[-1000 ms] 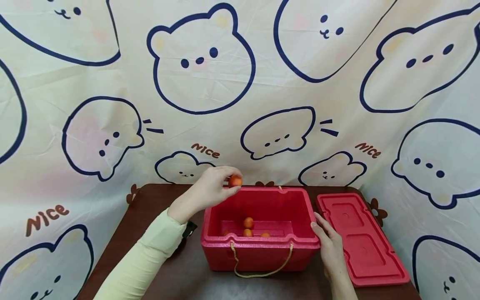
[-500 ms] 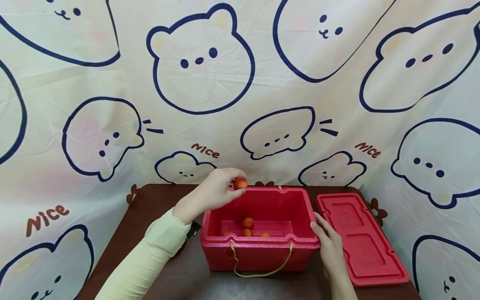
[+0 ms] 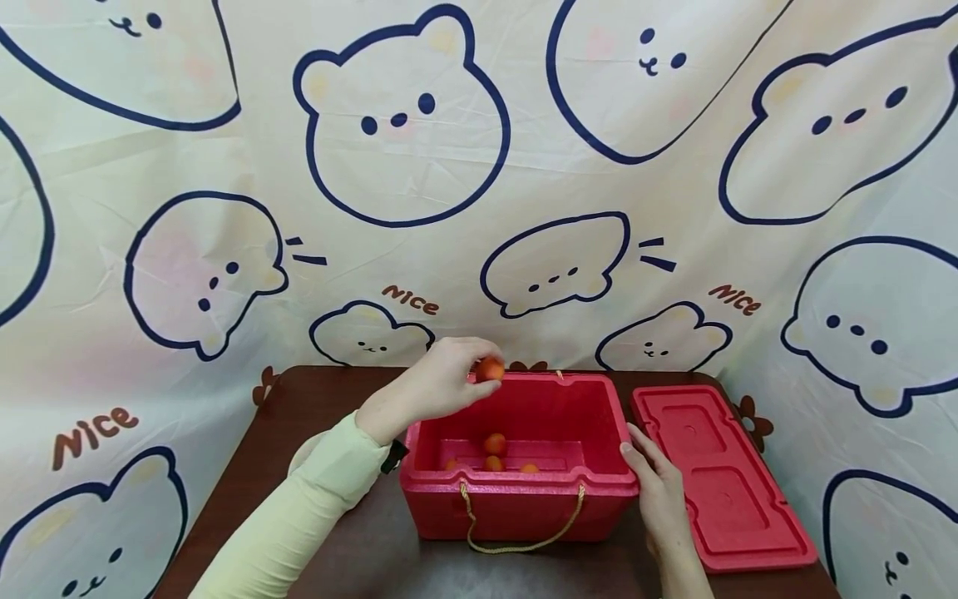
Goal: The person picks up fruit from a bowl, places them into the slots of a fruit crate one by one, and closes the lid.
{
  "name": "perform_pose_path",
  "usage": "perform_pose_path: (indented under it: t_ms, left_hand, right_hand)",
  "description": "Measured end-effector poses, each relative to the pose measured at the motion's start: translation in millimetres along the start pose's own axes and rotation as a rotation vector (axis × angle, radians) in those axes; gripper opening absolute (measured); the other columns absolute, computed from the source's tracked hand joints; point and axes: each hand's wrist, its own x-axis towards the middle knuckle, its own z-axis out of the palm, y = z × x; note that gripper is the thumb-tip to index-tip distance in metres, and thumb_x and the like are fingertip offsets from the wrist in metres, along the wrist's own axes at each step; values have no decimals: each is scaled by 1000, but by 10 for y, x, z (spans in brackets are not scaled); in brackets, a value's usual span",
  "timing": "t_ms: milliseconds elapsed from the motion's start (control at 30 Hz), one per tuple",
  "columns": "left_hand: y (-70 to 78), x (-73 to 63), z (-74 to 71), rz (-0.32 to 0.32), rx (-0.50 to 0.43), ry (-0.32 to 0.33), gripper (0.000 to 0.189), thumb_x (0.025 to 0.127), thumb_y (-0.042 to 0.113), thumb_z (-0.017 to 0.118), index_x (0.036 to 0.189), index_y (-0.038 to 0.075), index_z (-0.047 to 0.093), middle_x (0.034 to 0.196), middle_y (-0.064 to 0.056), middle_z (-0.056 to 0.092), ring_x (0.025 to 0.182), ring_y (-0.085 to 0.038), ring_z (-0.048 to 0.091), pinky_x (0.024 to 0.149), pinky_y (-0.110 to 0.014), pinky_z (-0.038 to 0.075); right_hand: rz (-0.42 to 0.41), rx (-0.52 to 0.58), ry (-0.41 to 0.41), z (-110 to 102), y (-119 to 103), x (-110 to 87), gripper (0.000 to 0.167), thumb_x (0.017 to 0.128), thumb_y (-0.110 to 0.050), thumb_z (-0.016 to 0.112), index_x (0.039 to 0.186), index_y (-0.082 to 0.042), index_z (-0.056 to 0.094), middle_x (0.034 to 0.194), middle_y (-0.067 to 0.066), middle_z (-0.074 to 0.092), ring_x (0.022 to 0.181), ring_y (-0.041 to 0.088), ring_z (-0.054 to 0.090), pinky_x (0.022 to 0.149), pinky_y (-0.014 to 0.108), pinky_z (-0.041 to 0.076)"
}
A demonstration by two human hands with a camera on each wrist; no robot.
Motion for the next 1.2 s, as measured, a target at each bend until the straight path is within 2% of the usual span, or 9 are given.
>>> perform_pose_path:
  t_ms: [233, 433, 800, 1033, 1200]
  left_hand:
    - [32, 25, 39, -13, -24, -61, 24, 89, 13, 78, 112, 14, 72, 99, 1, 69, 87, -13, 58, 78, -22, 56]
    - [33, 42, 76, -27, -15, -87, 26, 89, 14, 78, 114, 14, 72, 100, 1, 69, 88, -14, 58, 79, -23, 55]
    - [31, 65, 106, -9, 6, -106, 24, 89, 15, 78, 113, 14, 72, 97, 3, 69, 87, -13, 58, 79, -23, 54]
    - [60, 56, 94, -34, -14, -125, 27, 90, 17, 78, 116, 14, 72, 110, -1, 73, 100, -17, 67, 88, -29, 57]
    - [63, 49, 95, -47, -3, -126, 28, 90, 18, 78, 117, 15, 72, 111, 0, 73, 99, -15, 67, 88, -28, 57]
  right_hand:
    - [0, -5, 6, 6, -6, -4, 60, 101, -46, 57, 154, -21, 44, 154, 10, 45, 128, 26, 49, 82, 14, 51]
    - [-3, 0, 2, 10, -13, -13, 60, 101, -46, 58, 153, -21, 45, 154, 11, 45, 129, 27, 49, 82, 13, 50]
    - [0, 9, 0, 8, -16, -3, 60, 101, -46, 58, 153, -20, 45, 153, 9, 46, 129, 27, 49, 82, 13, 50]
    - [0, 6, -1, 11, -13, -1, 60, 101, -46, 57, 153, -21, 45, 153, 9, 46, 129, 26, 50, 82, 14, 51]
    - [2, -4, 3, 6, -7, 3, 60, 100, -47, 57, 153, -22, 45, 153, 8, 46, 127, 24, 50, 83, 15, 51]
